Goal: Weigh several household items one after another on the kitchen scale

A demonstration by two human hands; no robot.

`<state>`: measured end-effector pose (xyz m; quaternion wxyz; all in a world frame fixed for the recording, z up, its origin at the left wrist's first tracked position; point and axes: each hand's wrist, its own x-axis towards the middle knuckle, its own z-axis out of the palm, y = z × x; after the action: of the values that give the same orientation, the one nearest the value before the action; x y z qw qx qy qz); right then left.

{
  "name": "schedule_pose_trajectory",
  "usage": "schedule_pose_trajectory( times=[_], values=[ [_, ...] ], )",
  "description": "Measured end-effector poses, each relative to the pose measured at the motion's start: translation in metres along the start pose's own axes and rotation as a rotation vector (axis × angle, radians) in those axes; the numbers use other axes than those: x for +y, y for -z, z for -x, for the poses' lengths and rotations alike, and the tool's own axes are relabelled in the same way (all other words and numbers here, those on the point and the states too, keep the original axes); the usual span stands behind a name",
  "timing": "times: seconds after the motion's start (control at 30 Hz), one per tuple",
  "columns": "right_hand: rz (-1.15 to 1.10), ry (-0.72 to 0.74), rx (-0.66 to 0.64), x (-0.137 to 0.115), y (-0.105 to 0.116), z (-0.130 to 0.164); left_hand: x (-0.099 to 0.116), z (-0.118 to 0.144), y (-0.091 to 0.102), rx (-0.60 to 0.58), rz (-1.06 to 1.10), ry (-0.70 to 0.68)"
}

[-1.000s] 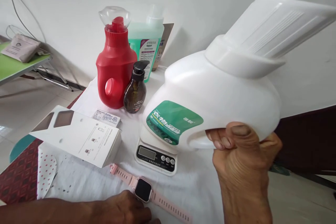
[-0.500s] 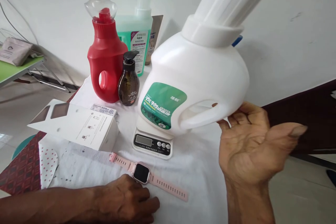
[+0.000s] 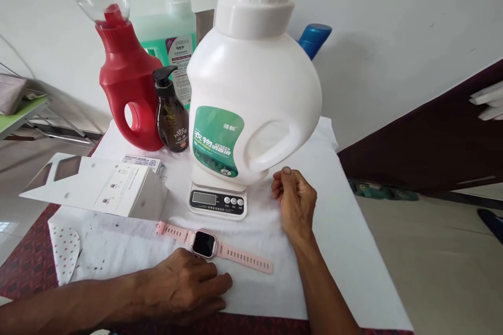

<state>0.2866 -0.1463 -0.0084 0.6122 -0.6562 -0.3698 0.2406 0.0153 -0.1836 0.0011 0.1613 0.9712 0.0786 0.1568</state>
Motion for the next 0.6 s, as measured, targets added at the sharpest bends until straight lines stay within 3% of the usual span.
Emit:
schedule_pose_trajectory(
  times=[0.37,0.47,0.6],
  values=[
    [0.017,-0.028,0.009,0.002,0.002,-0.001,0.000,0.000,0.000,-0.003,0.001,0.003],
    [-0.112,0.036,0.029,-0.024,-0.002,-0.002,0.002,-0.001,0.000,0.000,0.016,0.011],
    [-0.259,0.292,-0.047,-0.087,-0.021,-0.003,0.003,-0.001,-0.008,0.064,0.003,0.027]
  ],
)
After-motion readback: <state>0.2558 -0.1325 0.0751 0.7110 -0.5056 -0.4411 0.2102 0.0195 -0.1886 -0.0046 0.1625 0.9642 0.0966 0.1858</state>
